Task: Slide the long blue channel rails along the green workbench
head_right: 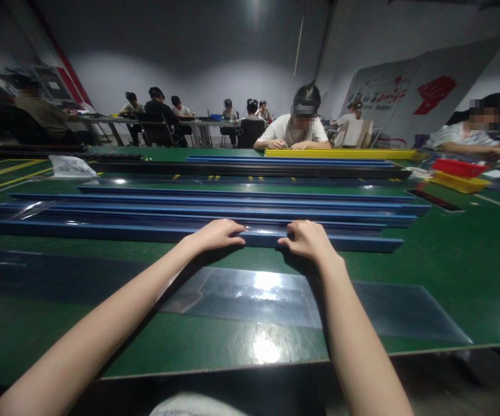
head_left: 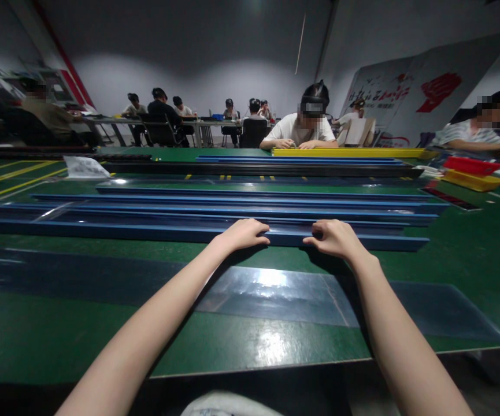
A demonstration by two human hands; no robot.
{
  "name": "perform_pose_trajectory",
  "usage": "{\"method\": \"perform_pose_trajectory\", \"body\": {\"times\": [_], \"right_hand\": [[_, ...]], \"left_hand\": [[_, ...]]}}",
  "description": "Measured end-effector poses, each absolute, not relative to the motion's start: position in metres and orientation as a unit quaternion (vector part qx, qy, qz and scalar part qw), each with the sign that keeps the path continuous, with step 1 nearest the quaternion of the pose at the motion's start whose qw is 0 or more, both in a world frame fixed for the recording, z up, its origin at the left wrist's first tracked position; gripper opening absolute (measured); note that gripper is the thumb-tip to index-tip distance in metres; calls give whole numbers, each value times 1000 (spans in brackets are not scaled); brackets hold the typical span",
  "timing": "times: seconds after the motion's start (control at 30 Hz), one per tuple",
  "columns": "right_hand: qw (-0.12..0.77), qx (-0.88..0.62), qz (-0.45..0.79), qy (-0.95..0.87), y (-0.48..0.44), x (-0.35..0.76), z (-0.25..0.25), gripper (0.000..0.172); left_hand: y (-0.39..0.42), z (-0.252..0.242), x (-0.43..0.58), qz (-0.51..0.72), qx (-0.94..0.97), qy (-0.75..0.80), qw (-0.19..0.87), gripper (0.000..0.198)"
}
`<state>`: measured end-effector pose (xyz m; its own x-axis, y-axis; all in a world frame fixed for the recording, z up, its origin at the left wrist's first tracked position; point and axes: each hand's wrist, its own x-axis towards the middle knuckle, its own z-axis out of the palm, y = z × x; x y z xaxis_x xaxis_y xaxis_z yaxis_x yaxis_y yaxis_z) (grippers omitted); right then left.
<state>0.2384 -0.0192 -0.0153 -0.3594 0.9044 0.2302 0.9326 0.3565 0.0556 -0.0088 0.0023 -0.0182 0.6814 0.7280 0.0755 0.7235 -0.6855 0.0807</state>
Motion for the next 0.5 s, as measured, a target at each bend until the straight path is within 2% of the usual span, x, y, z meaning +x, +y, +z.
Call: {"method": "perform_pose_trajectory", "body": {"times": [0.3, 0.5], "right_hand": [[80, -559, -87, -821, -18, 239, -16, 30], [71, -558, -90, -822, -19, 238, -15, 32]], "left_hand": [[2, -17, -7, 49, 915, 401, -12, 25], [3, -18, -8, 95, 905, 414, -24, 28]]}}
